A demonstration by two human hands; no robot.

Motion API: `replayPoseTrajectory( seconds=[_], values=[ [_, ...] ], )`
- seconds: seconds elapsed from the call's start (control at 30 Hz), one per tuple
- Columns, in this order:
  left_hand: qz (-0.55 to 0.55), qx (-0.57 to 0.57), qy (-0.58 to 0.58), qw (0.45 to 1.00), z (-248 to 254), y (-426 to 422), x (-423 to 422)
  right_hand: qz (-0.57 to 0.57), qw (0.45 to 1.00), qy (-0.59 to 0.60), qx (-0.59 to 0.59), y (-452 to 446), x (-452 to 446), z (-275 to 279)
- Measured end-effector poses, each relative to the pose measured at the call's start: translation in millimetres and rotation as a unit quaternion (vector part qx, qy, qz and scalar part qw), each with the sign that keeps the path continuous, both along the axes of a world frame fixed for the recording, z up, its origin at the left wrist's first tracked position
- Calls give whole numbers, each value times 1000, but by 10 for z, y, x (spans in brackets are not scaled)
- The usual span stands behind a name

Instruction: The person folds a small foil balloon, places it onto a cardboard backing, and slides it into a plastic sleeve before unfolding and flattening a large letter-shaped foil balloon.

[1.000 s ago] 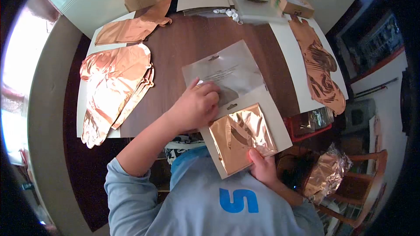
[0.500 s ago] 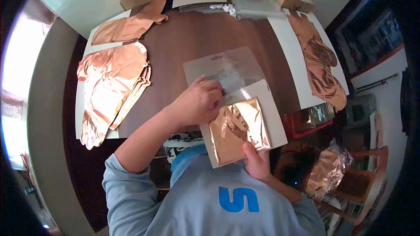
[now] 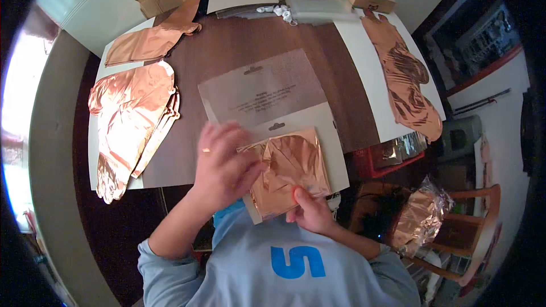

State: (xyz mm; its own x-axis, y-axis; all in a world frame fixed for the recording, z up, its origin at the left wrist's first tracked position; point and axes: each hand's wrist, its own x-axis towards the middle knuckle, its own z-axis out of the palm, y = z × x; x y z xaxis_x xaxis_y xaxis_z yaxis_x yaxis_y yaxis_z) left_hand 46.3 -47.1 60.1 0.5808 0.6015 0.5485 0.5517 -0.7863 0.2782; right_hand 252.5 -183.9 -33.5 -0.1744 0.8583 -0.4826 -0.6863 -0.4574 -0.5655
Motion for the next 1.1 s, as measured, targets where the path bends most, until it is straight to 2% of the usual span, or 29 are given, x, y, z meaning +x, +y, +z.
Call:
replayPoseTrajectory(
  seconds=[0.03,0.07,0.1,0.13,0.17,0.27,0.4,0.53,0.57,0.7,0.8,0.83,0.93,0.97,1.1],
  values=[
    [56,-31,-76,995,32,-18,-22,4,1000,-5,-5,-30,7,-22],
    [75,-141,-248,955,13,17,-5,8,1000,-9,-10,-47,6,-41],
    [92,-246,-409,874,-36,68,25,18,1000,-17,-10,-61,-5,-56],
    [108,-339,-553,753,-90,87,34,29,999,-26,-10,-78,-17,-64],
    [73,-478,-547,683,-139,103,-116,42,998,-36,-8,-82,-32,-66],
    [76,-587,-489,641,-48,-39,16,19,1000,-6,23,-25,-131,106],
    [28,-644,-508,571,-194,-256,-41,38,998,-4,56,-45,-65,53],
    [-62,-676,-481,554,-385,-542,-187,19,999,5,35,-36,-136,259],
    [-10,-682,-456,572,-397,-645,-104,5,1000,15,25,-24,-169,301],
    [-7,-711,-382,591,-489,-750,-320,94,996,3,4,-40,-37,233],
    [-25,-706,-427,564,-437,-681,-471,129,991,-19,4,-120,15,156],
    [-12,-684,-493,538,-388,-626,-456,128,992,-15,3,-130,14,150],
    [19,-647,-524,553,-366,-530,-349,127,991,-21,-33,-106,-76,257],
    [34,-658,-521,542,-416,-540,-324,126,991,-26,-49,-91,-107,296],
    [64,-630,-525,570,-482,-630,-285,159,987,27,-1,-159,-53,26]
  ],
)
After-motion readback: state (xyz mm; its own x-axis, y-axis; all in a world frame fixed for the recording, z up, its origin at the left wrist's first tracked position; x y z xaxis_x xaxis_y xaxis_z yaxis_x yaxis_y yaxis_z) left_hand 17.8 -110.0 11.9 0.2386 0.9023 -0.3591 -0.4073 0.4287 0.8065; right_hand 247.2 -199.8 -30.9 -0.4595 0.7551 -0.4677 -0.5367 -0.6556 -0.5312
